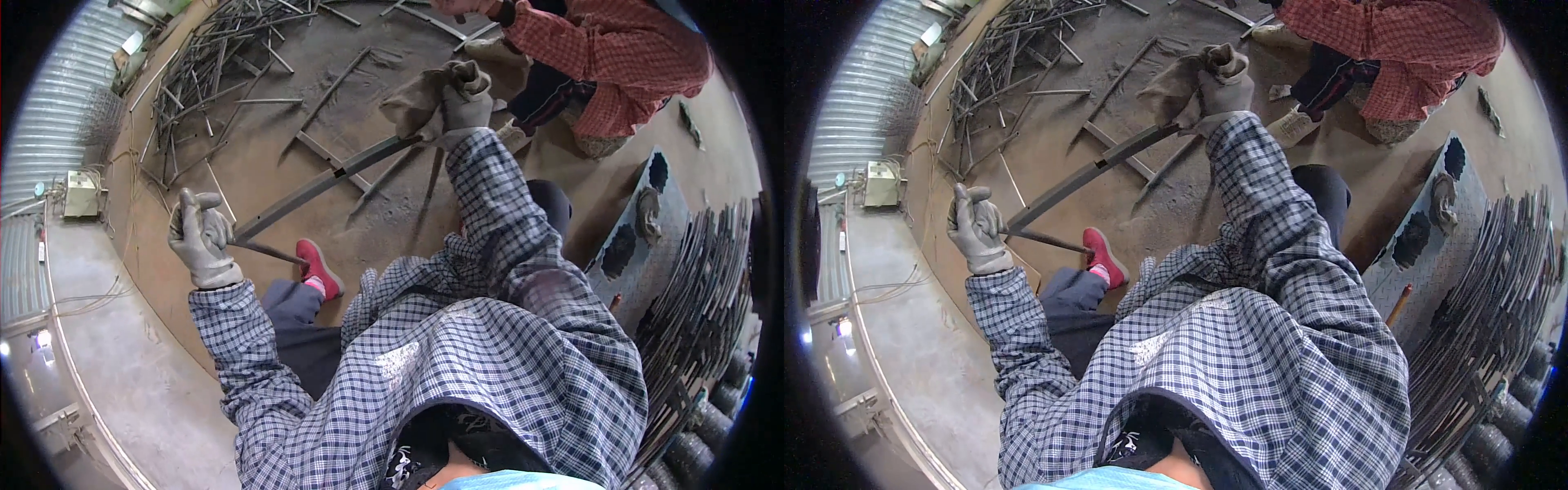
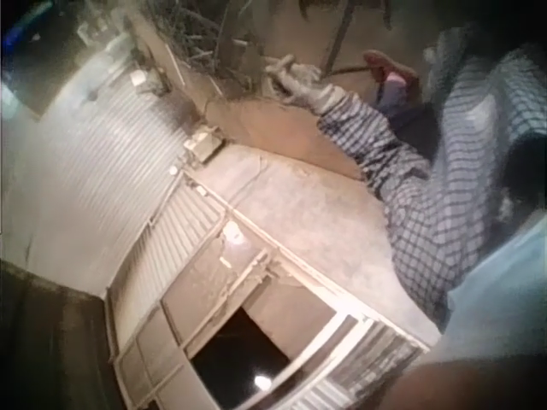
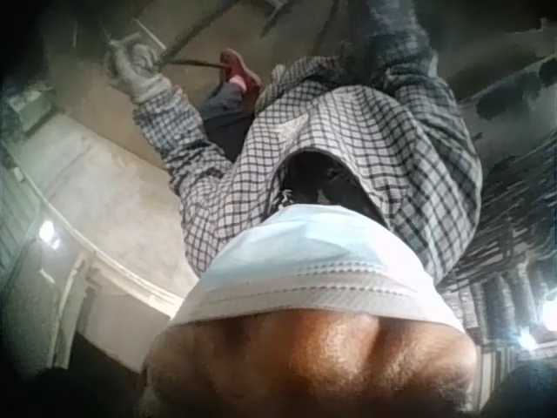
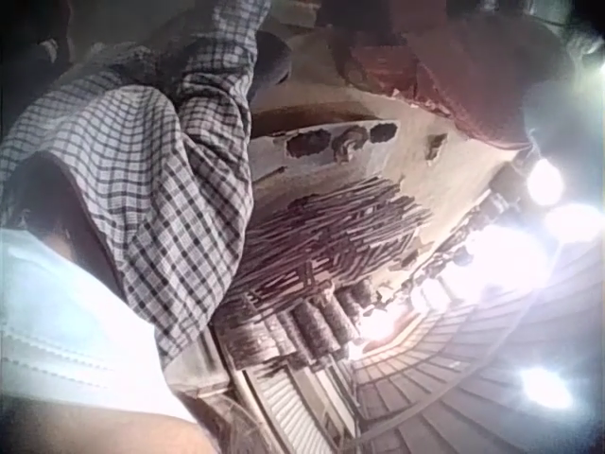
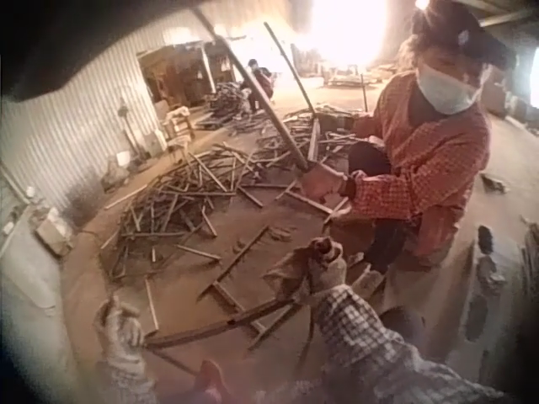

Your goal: The recorder is wiping down metal tubes with a cloth in a fabrication workshop.

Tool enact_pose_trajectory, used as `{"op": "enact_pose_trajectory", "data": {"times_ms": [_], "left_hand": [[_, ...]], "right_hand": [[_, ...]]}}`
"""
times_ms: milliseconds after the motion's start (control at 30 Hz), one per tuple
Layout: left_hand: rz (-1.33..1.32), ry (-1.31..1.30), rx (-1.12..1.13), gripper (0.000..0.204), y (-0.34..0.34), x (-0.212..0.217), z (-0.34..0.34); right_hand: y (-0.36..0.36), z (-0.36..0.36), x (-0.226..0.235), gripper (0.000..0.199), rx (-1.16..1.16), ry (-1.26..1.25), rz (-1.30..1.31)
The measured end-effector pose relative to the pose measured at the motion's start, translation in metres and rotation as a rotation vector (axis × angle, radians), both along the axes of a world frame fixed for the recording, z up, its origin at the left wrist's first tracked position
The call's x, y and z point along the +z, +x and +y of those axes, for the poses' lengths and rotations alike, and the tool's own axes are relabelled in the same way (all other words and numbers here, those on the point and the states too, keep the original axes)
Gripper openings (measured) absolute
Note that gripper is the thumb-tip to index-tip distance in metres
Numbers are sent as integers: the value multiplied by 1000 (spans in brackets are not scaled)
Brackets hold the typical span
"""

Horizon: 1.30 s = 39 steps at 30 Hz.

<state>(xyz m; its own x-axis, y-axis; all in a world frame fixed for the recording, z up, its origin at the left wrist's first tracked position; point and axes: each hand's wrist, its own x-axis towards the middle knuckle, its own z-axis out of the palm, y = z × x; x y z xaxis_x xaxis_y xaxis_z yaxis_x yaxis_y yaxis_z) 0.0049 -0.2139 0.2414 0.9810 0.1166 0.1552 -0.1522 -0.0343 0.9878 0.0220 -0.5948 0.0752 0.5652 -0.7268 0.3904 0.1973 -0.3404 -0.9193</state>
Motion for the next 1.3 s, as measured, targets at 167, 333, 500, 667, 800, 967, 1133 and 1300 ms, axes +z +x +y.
{"op": "enact_pose_trajectory", "data": {"times_ms": [167, 333, 500, 667, 800, 967, 1133, 1300], "left_hand": [[-26, -202, -123, 43, 9, 0, 10], [-10, -435, -267, 47, 16, -51, 64], [91, -479, 31, 45, -6, -101, 106], [187, -503, 255, 38, -11, -105, 110], [174, -556, 275, 38, -12, -105, 120], [160, -552, 418, 37, -27, -84, 81], [116, -553, 271, 39, -38, -80, 66], [96, -594, 249, 40, -24, -113, 125]], "right_hand": [[-18, -6, 57, 28, 166, -36, -20], [-13, 30, 125, 23, 525, 60, -318], [-12, 49, 120, 25, 864, -75, -246], [3, 69, 131, 28, 1215, -260, -222], [26, 79, 162, 31, 1450, -489, -221], [5, 93, 165, 36, 702, -388, -51], [13, 89, 146, 31, 471, -183, -254], [-23, 87, 189, 37, 1138, -282, -6]]}}
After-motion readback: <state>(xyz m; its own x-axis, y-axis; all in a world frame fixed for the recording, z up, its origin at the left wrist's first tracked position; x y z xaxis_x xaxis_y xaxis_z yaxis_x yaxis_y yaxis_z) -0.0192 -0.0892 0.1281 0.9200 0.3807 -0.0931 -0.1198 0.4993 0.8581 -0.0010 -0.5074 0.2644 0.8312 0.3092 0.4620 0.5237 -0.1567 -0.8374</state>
